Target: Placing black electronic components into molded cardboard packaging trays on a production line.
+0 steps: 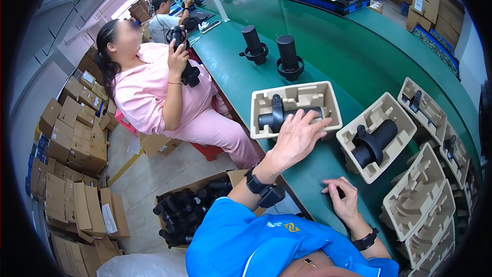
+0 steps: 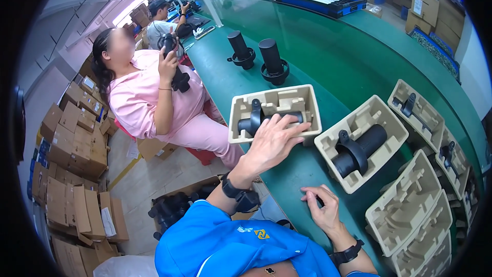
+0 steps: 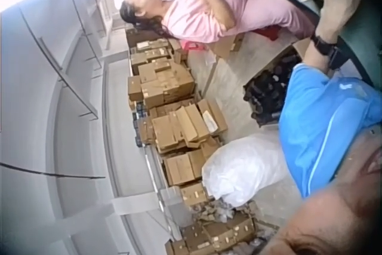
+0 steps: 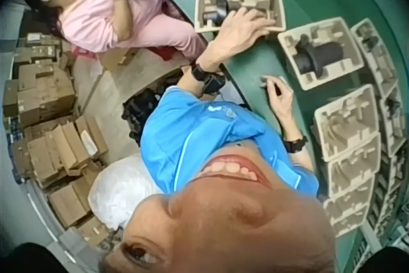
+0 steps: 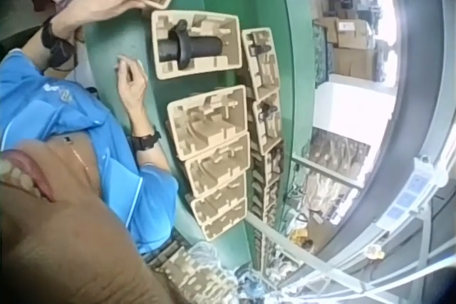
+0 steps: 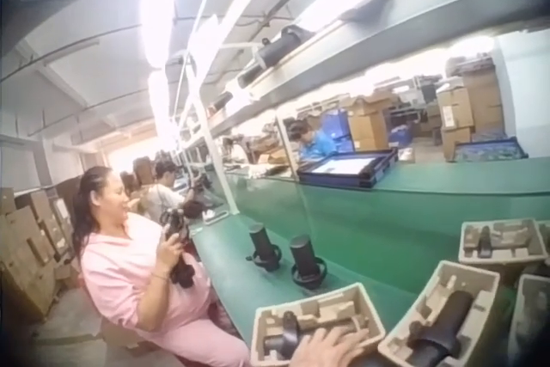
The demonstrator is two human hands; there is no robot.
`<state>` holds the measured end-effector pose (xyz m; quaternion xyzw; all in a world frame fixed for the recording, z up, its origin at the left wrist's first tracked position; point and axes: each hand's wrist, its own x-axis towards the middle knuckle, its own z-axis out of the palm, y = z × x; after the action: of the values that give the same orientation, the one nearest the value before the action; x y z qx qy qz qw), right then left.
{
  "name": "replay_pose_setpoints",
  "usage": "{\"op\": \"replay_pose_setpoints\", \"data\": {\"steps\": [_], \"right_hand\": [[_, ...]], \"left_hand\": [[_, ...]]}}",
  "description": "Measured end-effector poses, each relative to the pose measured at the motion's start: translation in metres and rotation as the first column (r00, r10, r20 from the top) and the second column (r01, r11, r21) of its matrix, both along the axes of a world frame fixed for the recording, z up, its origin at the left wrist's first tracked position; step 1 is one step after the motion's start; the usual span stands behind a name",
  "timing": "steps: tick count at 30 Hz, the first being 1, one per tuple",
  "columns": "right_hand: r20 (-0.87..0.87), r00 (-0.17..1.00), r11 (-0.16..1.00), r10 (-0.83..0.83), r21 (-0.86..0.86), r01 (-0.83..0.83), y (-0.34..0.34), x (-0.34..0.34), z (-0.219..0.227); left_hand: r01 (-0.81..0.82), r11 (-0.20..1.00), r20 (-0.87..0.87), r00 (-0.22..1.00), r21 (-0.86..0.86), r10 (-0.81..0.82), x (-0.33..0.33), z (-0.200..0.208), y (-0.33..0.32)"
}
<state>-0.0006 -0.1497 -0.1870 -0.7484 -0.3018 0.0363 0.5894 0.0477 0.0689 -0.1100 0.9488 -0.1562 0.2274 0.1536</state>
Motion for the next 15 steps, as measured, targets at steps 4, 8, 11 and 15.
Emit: {"op": "replay_pose_setpoints", "data": {"steps": [4, 8, 11, 15], "right_hand": [[-0.175, 0.974, 0.986, -0.145, 0.057, 0.157, 0.001, 0.005, -0.009], [-0.189, 0.964, 0.978, -0.185, 0.058, 0.199, -0.003, 0.012, -0.005], [0.47, 0.857, 0.977, -0.211, 0.122, 0.174, -0.01, 0.01, -0.009], [0.724, 0.53, 0.887, -0.441, 0.262, 0.38, -0.012, -0.001, -0.019]], "left_hand": [[0.007, 1.0, -0.038, 0.999, -0.003, -0.007, -0.021, -0.002, 0.01], [-0.097, 0.995, -0.047, 0.994, 0.007, 0.097, -0.02, -0.004, 0.021], [-0.109, 0.994, -0.066, 0.992, 0.019, 0.11, -0.026, -0.006, 0.026], [-0.059, 0.998, -0.06, 0.996, 0.014, 0.059, -0.036, -0.004, 0.034]]}}
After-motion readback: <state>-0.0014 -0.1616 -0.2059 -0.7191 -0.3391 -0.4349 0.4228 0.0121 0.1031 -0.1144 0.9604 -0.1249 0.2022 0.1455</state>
